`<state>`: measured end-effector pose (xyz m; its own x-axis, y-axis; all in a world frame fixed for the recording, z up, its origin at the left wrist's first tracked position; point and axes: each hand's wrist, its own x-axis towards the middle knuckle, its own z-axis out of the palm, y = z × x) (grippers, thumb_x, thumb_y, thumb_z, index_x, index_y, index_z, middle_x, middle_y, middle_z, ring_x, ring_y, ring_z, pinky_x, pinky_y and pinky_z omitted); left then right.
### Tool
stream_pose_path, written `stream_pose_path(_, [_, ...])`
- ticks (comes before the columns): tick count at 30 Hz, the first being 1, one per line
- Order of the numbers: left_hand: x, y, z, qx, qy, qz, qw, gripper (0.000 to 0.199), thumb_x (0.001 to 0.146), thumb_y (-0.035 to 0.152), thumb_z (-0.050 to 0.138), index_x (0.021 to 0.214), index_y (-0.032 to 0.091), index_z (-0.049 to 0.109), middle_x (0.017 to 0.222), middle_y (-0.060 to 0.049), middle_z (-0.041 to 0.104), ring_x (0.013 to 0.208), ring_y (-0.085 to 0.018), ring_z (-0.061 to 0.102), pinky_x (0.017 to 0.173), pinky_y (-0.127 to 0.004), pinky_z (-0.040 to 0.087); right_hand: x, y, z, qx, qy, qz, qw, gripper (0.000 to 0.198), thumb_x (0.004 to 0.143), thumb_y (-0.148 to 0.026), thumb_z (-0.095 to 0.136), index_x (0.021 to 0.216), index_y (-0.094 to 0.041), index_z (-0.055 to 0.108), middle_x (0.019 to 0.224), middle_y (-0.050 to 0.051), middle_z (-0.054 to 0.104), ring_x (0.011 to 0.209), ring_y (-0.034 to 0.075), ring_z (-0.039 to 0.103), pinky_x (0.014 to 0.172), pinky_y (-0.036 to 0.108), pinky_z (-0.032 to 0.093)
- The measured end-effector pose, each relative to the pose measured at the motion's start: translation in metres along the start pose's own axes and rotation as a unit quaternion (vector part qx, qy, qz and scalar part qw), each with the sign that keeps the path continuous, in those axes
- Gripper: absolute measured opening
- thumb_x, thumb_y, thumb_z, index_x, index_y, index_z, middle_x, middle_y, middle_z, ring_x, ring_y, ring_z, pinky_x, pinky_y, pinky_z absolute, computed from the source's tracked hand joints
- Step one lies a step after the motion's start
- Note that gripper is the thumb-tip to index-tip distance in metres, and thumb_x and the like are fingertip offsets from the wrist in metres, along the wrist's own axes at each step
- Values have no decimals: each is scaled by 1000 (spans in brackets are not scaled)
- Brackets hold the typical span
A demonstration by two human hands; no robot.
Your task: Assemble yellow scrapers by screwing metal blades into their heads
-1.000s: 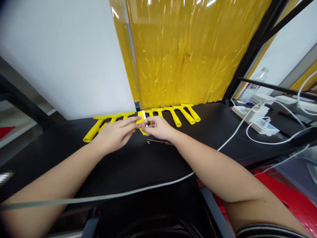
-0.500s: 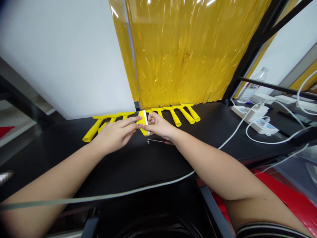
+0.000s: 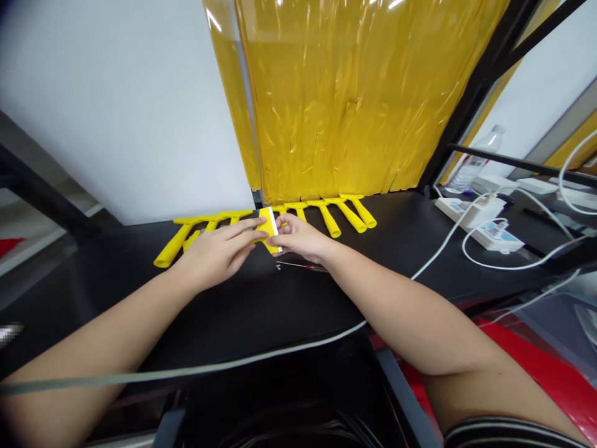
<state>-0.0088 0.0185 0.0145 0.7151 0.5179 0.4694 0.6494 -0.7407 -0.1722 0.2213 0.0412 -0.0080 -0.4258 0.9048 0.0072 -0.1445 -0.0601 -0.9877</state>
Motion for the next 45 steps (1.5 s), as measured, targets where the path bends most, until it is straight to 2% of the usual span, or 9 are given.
stream_pose_path(7, [3, 17, 0, 9, 28, -98, 995, 41, 104, 22, 46, 142, 24, 61, 156, -8, 57, 125, -30, 68, 92, -44, 63, 6, 6, 4, 5, 41, -86, 995, 50, 67, -27, 89, 93, -24, 46, 75, -8, 63, 69, 10, 64, 71, 28, 60])
stream_pose_path(13, [4, 23, 0, 11, 32, -115, 993, 43, 103, 20, 46, 144, 25, 60, 156, -7, 57, 128, -30, 66, 93, -44, 64, 7, 9, 2, -153, 46, -182, 970, 27, 78, -33, 80, 91, -21, 59, 85, -3, 61, 72, 12, 64, 77, 34, 61])
stream_pose_path(18, [4, 21, -1, 11, 29, -115, 993, 43, 104, 19, 45, 144, 24, 59, 158, -7, 55, 129, -31, 66, 94, -46, 63, 4, 9, 0, -233, 63, -210, 948, 17, 84, -31, 72, 95, -20, 65, 88, 1, 67, 75, 15, 65, 79, 35, 59])
stream_pose_path(23, [4, 21, -1, 16, 29, -102, 994, 42, 104, 20, 46, 143, 23, 60, 156, -9, 57, 124, -31, 69, 90, -45, 63, 5, 7, 2, -195, 54, -186, 961, 20, 81, -30, 75, 92, -21, 61, 86, -1, 65, 72, 14, 66, 77, 35, 61])
stream_pose_path(31, [2, 15, 2, 45, 6, -61, 997, 41, 104, 20, 44, 139, 29, 63, 159, -5, 55, 112, -30, 72, 81, -44, 63, 6, 4, 0, -41, 46, -83, 995, 52, 66, -27, 88, 93, -25, 43, 77, -7, 64, 70, 13, 66, 67, 30, 62])
stream_pose_path(36, [2, 9, -4, 16, -14, -81, 997, 39, 104, 22, 44, 136, 32, 65, 161, -6, 51, 115, -30, 71, 88, -45, 61, 6, 0, -4, -37, 41, -67, 996, 48, 72, -40, 88, 94, -23, 49, 73, -7, 63, 66, 12, 64, 68, 30, 60])
stream_pose_path(38, [2, 7, -7, -14, -16, -105, 994, 36, 105, 25, 44, 132, 31, 67, 161, -6, 51, 116, -29, 71, 90, -44, 61, 4, -5, -9, -120, 59, -99, 986, 37, 79, -44, 82, 91, -21, 55, 71, -5, 62, 62, 11, 60, 62, 26, 54])
stream_pose_path(40, [1, 3, -9, -48, -17, -123, 991, 34, 104, 27, 45, 129, 30, 68, 160, -6, 52, 119, -28, 71, 94, -44, 60, -1, -13, -16, -250, 42, -138, 957, 26, 84, -41, 77, 85, -18, 64, 72, -2, 63, 63, 11, 57, 61, 26, 48])
stream_pose_path(45, [-1, -13, -4, -136, 18, -145, 980, 33, 103, 26, 48, 131, 27, 64, 154, -7, 57, 136, -28, 60, 111, -47, 52, -15, -28, -27, -465, -103, -137, 869, 12, 86, -25, 74, 94, -16, 78, 82, 2, 69, 71, 13, 58, 66, 26, 45])
